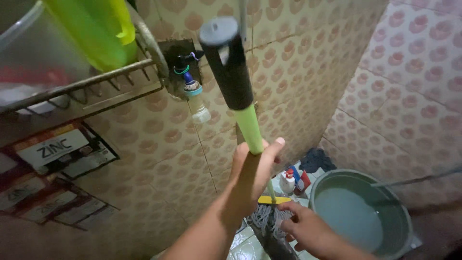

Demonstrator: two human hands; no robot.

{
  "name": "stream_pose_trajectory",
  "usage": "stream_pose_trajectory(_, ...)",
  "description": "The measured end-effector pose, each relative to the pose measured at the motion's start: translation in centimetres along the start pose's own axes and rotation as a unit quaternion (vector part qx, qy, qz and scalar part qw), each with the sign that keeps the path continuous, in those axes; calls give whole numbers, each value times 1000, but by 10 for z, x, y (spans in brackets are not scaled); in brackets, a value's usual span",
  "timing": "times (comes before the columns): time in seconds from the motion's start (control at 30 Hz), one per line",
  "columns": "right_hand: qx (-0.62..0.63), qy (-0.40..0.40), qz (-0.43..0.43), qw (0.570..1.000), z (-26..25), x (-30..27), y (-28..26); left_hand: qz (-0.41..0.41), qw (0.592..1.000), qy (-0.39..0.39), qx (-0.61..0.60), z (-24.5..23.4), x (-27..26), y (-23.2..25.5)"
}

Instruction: Assembling and inspecting a mop and a cleaning tool in a bathroom.

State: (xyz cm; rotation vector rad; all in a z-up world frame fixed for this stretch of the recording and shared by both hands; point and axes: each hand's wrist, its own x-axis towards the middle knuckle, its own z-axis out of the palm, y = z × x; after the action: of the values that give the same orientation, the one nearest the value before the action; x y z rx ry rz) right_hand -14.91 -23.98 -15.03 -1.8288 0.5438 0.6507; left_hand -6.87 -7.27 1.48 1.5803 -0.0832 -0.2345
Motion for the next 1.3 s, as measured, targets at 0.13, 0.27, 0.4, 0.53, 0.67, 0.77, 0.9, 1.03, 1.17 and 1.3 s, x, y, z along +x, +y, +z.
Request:
stream_pose_trajectory(0.13,26,17,-1,1000,5,-7,14,21,999,38,-31,-8,-12,16)
stream_pose_trajectory(0.27,77,9,28,997,10,-18,6,6,998,62,-14,-27,-35,43)
stream_pose_trajectory(0.4,175,33,31,983,23,-8,6,-47,994,77,-64,-42,-57,52)
stream_pose_trajectory(0.53,292,42,24,955,40,-22,-12,-80,988,90,-97,-59,-88,58)
stream_pose_trajectory(0.67,255,24,-43,966,53,-14,0,-61,985,46,-153,-78,-111,61)
stream_pose_trajectory(0.77,215,7,13,976,74,-56,-22,-56,975,36,-212,-89,-127,59)
stream_pose_trajectory(0.9,168,-6,33,985,103,-102,-45,-51,959,34,-276,-104,-149,53)
stream_pose_trajectory(1.03,174,-29,16,984,111,-84,-18,-62,963,61,-253,-118,-171,49)
stream_pose_trajectory(1.17,83,4,-122,989,118,-62,1,-26,966,28,-256,-131,-182,48)
stream_pose_trajectory(1.3,33,81,-99,991,130,-107,-31,-86,953,15,-289,-146,-195,64)
